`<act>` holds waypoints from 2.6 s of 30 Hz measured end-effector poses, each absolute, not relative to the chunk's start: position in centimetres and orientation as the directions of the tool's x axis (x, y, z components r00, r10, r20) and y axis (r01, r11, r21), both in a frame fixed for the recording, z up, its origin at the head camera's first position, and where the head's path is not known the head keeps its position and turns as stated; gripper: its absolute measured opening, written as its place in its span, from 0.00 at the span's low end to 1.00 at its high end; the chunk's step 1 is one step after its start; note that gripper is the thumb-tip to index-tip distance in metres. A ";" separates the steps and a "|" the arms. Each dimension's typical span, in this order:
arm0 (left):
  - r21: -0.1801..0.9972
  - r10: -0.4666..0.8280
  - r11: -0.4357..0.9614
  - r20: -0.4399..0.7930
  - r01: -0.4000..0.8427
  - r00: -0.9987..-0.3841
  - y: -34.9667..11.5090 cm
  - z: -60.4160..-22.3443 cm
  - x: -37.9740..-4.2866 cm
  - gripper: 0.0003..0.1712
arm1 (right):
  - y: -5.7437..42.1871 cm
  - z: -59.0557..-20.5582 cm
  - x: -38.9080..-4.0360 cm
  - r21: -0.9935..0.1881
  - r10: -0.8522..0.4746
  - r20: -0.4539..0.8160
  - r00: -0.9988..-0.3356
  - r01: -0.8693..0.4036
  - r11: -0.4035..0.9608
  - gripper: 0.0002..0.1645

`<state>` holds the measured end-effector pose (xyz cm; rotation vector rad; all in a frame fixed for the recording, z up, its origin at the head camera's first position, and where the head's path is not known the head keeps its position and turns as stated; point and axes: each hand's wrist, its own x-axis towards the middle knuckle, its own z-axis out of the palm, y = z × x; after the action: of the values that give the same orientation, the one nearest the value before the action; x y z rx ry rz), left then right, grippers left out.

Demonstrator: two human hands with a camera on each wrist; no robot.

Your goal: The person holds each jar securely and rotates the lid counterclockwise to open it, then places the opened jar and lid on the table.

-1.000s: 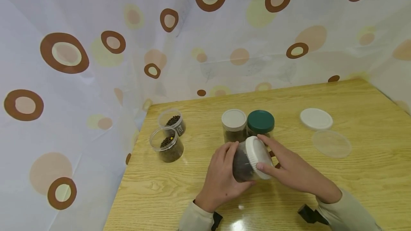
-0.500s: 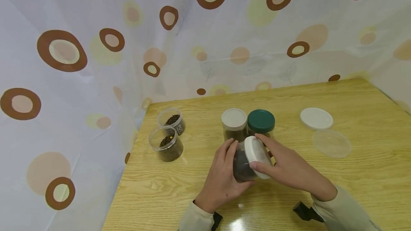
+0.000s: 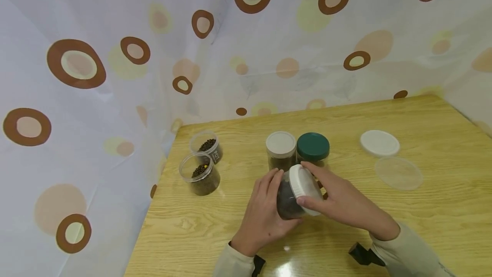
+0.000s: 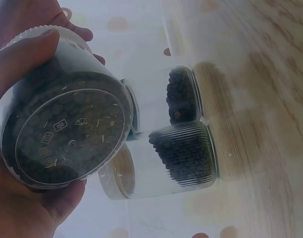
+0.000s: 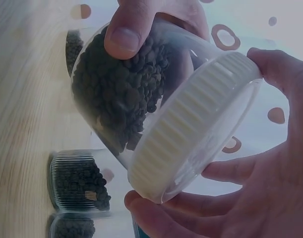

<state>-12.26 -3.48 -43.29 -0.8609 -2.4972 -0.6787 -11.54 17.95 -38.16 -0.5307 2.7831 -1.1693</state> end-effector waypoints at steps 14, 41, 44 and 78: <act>0.222 0.478 0.684 0.584 0.695 -0.657 -4.5 -42.9 -12.5 0.58 | 17.7 -39.4 -11.4 -0.579 -0.480 0.310 -0.820 -0.564 0.589 0.50; 0.297 0.434 0.695 0.553 0.655 -0.711 -5.0 -42.5 -12.1 0.62 | 18.1 -39.1 -10.8 -0.580 -0.471 0.335 -0.816 -0.572 0.580 0.51; 0.283 0.428 0.707 0.558 0.648 -0.711 -5.0 -42.5 -12.1 0.62 | 18.1 -38.7 -10.6 -0.632 -0.414 0.278 -0.867 -0.489 0.601 0.42; 0.340 0.461 0.649 0.537 0.681 -0.707 -5.2 -43.5 -11.6 0.58 | 18.2 -38.9 -10.6 -0.497 -0.560 0.291 -0.776 -0.623 0.604 0.55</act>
<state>-11.63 -5.23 -43.50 -0.8998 -2.4642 -0.7450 -10.60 18.18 -38.90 -1.0753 2.9069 -0.9681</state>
